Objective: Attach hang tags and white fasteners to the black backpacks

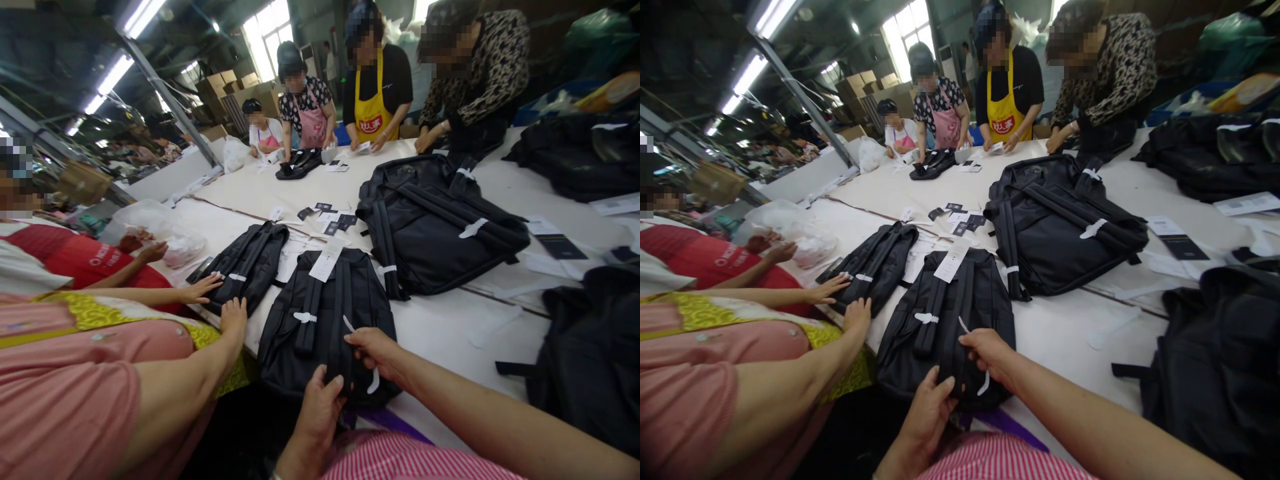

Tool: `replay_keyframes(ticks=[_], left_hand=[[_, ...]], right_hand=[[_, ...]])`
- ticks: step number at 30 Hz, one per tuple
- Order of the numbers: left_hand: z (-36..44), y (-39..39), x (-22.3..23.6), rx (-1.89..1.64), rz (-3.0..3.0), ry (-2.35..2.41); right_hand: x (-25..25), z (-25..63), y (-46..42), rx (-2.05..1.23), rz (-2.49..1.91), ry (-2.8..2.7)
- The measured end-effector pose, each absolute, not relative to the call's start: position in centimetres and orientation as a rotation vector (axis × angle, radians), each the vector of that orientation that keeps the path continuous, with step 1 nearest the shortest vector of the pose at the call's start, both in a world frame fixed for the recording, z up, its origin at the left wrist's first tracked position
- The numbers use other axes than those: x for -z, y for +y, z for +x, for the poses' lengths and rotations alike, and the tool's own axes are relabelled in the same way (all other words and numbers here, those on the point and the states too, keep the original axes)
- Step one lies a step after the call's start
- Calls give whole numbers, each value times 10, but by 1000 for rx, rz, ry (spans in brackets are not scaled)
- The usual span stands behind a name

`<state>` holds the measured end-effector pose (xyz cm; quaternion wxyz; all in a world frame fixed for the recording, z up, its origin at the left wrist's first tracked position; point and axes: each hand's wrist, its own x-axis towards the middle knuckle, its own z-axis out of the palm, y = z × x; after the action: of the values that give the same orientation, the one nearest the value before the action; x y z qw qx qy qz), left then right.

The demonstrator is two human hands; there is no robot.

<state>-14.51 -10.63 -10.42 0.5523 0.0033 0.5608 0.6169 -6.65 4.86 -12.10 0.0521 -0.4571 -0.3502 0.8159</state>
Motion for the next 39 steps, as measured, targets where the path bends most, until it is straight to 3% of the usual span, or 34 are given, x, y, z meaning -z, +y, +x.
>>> replay_keyframes(ticks=[11, 30, 33, 39], left_hand=[[-170, -90, 84, -1275, 97, 1127], [-167, -68, 103, -1131, 153, 1322], [-166, -68, 105, -1167, 128, 1324], [-167, -69, 110, -1190, 59, 1420]], right_hand=[[123, -72, 48, -2429, -1408, -1134], [122, -57, 55, -2565, -1373, -990], [123, -47, 74, -2413, -1422, -1009], [158, 2, 127, -1798, -1765, -1011]])
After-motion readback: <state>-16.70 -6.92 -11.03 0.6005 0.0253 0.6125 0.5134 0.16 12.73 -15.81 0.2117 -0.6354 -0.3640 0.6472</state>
